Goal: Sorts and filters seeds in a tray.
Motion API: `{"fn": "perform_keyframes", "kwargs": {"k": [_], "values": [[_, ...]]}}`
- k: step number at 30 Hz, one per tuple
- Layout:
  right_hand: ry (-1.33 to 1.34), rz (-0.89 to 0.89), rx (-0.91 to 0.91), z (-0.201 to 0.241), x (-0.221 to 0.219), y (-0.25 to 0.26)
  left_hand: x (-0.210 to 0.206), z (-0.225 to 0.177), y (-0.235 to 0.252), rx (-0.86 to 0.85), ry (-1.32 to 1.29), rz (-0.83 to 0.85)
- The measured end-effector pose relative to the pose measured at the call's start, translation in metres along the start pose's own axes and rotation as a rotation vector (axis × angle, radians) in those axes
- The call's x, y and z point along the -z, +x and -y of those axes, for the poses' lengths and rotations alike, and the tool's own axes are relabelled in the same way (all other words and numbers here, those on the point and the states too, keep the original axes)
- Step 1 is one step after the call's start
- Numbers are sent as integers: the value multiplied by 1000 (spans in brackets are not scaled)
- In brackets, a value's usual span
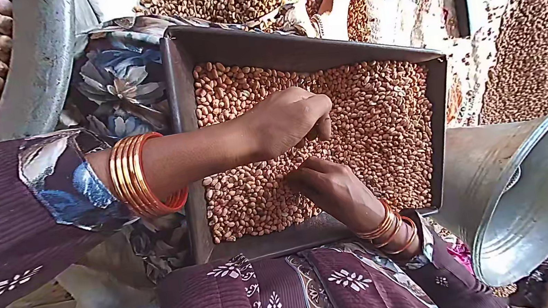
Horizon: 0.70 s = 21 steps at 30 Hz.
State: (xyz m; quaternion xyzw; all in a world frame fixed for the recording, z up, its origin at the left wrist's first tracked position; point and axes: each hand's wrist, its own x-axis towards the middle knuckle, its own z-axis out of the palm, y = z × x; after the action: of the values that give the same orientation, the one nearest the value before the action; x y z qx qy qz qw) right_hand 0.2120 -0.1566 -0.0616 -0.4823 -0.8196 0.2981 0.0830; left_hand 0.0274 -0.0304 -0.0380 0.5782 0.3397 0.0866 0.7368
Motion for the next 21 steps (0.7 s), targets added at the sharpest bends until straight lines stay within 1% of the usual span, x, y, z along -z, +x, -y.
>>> {"fn": "perform_keyframes", "kwargs": {"k": [2, 3, 6, 8, 10, 13, 16, 17, 19, 21], "values": [[-43, -3, 7, 2, -1, 1, 1, -4, -2, 14, 88, 26], [-67, 0, 3, 3, -2, 2, 1, -6, -3, 13, 178, 46], [-141, 9, -11, 5, -3, 3, 5, -5, -4, -22, 544, 145], [-174, 5, -18, 4, -5, 5, 9, 2, -4, -69, 772, 201], [-189, 0, -20, 4, -8, 5, 14, 10, -7, -145, 923, 241], [-190, -10, -5, 4, -10, 4, 15, 13, -14, -234, 1004, 328], [-210, -18, 31, 5, -9, 4, 4, 11, -26, -250, 1060, 415], [-215, -25, 40, 5, -9, 3, -1, 11, -30, -265, 1092, 419], [-227, -40, 46, 5, -10, 3, -10, 15, -38, -314, 1161, 375], [-240, -52, 43, 6, -12, 3, -19, 20, -41, -320, 1229, 337]]}}
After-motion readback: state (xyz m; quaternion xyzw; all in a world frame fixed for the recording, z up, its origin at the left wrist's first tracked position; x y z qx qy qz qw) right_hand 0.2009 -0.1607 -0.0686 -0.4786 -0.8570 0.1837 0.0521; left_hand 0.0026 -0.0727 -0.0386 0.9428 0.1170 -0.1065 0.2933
